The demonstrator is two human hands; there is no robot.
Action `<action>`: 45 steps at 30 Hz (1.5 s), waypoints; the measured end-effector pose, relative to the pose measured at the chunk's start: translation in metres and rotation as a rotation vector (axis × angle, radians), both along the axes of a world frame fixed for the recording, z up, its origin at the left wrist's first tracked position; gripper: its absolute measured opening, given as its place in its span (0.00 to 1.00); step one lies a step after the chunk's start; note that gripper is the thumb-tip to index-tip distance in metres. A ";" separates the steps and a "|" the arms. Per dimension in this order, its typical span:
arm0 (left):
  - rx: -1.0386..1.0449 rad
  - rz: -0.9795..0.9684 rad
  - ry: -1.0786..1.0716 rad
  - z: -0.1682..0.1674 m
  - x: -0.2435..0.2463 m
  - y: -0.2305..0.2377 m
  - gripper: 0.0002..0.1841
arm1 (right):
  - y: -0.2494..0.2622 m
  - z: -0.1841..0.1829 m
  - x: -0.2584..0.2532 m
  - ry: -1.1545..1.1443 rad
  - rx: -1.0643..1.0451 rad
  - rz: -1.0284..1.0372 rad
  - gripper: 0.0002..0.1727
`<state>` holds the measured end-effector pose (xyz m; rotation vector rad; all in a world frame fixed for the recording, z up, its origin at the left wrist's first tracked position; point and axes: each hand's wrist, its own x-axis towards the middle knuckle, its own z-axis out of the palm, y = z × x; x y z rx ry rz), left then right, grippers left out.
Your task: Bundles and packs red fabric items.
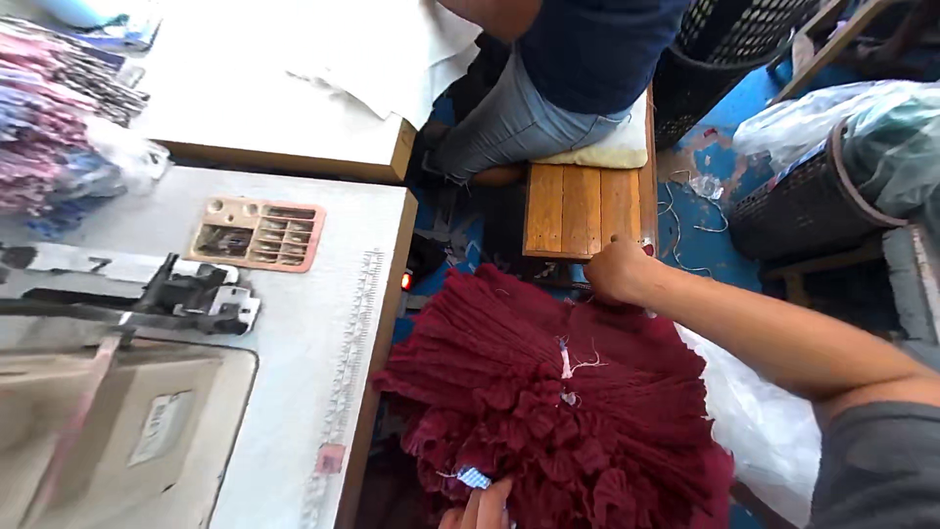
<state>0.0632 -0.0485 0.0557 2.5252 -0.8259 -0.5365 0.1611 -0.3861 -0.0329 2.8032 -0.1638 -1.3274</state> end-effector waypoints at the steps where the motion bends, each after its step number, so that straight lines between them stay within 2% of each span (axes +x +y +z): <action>1: -0.007 -0.002 -0.015 -0.002 -0.001 0.002 0.12 | 0.002 0.003 0.001 0.079 -0.030 0.037 0.13; 5: -0.038 -0.003 -0.071 -0.013 -0.008 0.010 0.13 | -0.011 0.004 -0.004 0.284 -0.038 0.162 0.21; 7: -0.056 -0.011 -0.114 -0.019 -0.011 0.012 0.13 | -0.011 0.011 -0.011 0.404 0.069 0.134 0.28; 9: -0.086 -0.022 -0.189 -0.028 -0.013 0.016 0.15 | -0.010 0.027 -0.016 0.480 0.275 0.034 0.28; 11: -0.113 -0.025 -0.269 -0.041 -0.016 0.020 0.16 | -0.020 0.034 -0.025 0.449 0.541 -0.151 0.21; 12: -0.129 -0.022 -0.295 -0.046 -0.017 0.022 0.17 | -0.033 0.027 -0.035 0.399 0.715 -0.323 0.15; 13: -0.144 -0.017 -0.308 -0.049 -0.018 0.023 0.17 | -0.042 0.024 -0.042 0.394 0.849 -0.529 0.15; 14: -0.155 -0.013 -0.317 -0.052 -0.019 0.024 0.17 | -0.046 0.022 -0.051 0.381 0.947 -0.699 0.19; 15: -0.165 -0.009 -0.323 -0.053 -0.019 0.025 0.17 | -0.044 0.023 -0.060 0.357 1.024 -0.828 0.23; 17: -0.181 -0.002 -0.333 -0.056 -0.020 0.026 0.17 | -0.033 0.031 -0.079 0.249 1.128 -0.981 0.24; 19: -0.195 0.007 -0.346 -0.059 -0.020 0.026 0.17 | -0.017 0.050 -0.091 0.083 1.046 -1.087 0.18; 21: -0.214 0.014 -0.359 -0.061 -0.021 0.024 0.18 | 0.000 0.063 -0.103 -0.026 0.845 -1.101 0.13; 24: -0.204 -0.001 -0.365 -0.058 -0.020 0.023 0.18 | 0.014 0.075 -0.124 -0.104 0.819 -0.969 0.08; 25: -0.201 0.001 -0.362 -0.057 -0.022 0.024 0.18 | 0.021 0.079 -0.131 -0.164 0.810 -0.888 0.10; 27: -0.205 0.011 -0.360 -0.058 -0.026 0.025 0.18 | 0.040 0.077 -0.146 -0.327 0.714 -0.715 0.25; 29: -0.213 0.014 -0.364 -0.060 -0.028 0.026 0.18 | 0.063 0.073 -0.158 -0.435 0.605 -0.642 0.43; 32: -0.225 0.019 -0.362 -0.061 -0.030 0.028 0.18 | 0.090 0.062 -0.172 -0.670 0.569 -0.746 0.52; 33: -0.228 0.018 -0.358 -0.061 -0.030 0.030 0.18 | 0.091 0.060 -0.173 -0.744 0.606 -0.804 0.50; 36: -0.245 0.013 -0.322 -0.063 -0.029 0.036 0.18 | 0.070 0.057 -0.174 -0.855 0.793 -0.968 0.33; 38: -0.250 0.013 -0.284 -0.063 -0.029 0.038 0.18 | 0.049 0.051 -0.172 -0.846 0.827 -0.942 0.29; 42: -0.244 0.009 -0.295 -0.060 -0.027 0.034 0.18 | 0.034 0.054 -0.142 -0.514 0.686 -0.755 0.30; 45: -0.263 0.028 -0.356 -0.060 -0.029 0.031 0.18 | 0.041 0.079 -0.102 -0.432 0.745 -0.837 0.20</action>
